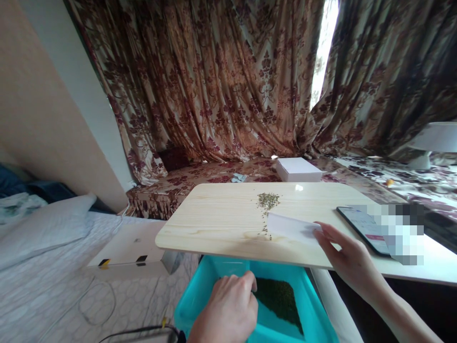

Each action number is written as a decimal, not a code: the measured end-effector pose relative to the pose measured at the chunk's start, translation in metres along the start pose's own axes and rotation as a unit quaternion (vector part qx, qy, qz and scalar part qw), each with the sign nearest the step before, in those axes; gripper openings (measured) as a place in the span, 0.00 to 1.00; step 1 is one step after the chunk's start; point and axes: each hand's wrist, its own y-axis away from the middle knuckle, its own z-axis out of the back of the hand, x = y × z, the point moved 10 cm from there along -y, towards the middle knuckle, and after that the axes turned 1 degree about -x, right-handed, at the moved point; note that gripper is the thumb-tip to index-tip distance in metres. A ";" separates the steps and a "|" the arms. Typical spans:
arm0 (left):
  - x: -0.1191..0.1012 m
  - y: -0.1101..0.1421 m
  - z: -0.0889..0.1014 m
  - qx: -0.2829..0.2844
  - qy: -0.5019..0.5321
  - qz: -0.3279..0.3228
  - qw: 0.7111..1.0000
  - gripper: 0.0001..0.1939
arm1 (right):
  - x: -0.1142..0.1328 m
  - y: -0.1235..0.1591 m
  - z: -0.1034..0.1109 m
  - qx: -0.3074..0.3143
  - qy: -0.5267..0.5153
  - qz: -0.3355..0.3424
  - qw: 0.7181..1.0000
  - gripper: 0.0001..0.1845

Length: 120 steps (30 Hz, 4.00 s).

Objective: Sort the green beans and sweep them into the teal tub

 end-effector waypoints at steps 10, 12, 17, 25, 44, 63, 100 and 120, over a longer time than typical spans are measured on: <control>0.000 -0.002 0.001 -0.002 -0.003 -0.009 1.000 0.19 | 0.010 -0.012 0.001 0.040 0.030 0.014 0.999 0.20; 0.000 -0.002 0.001 -0.003 -0.002 -0.010 1.000 0.20 | 0.015 -0.016 -0.001 0.053 0.031 0.019 0.998 0.20; -0.001 -0.001 0.001 -0.002 -0.006 -0.015 1.000 0.20 | 0.024 -0.022 -0.006 0.065 0.035 0.026 0.997 0.19; -0.002 0.000 0.001 0.000 -0.003 -0.010 1.000 0.19 | 0.010 -0.029 -0.006 0.041 0.076 0.014 0.996 0.20; 0.000 0.001 0.002 0.000 -0.006 -0.006 1.000 0.20 | -0.016 -0.005 -0.003 -0.022 -0.003 -0.038 0.999 0.18; 0.003 0.000 0.001 0.004 -0.005 -0.001 1.000 0.18 | 0.002 -0.003 -0.020 0.038 -0.020 -0.007 0.999 0.17; 0.017 -0.001 0.005 -0.008 0.008 0.017 1.000 0.18 | 0.006 0.003 -0.030 0.005 -0.050 -0.003 0.999 0.15; 0.015 0.001 0.011 -0.009 0.004 0.018 1.000 0.19 | 0.038 0.032 -0.020 0.088 -0.154 0.002 0.984 0.14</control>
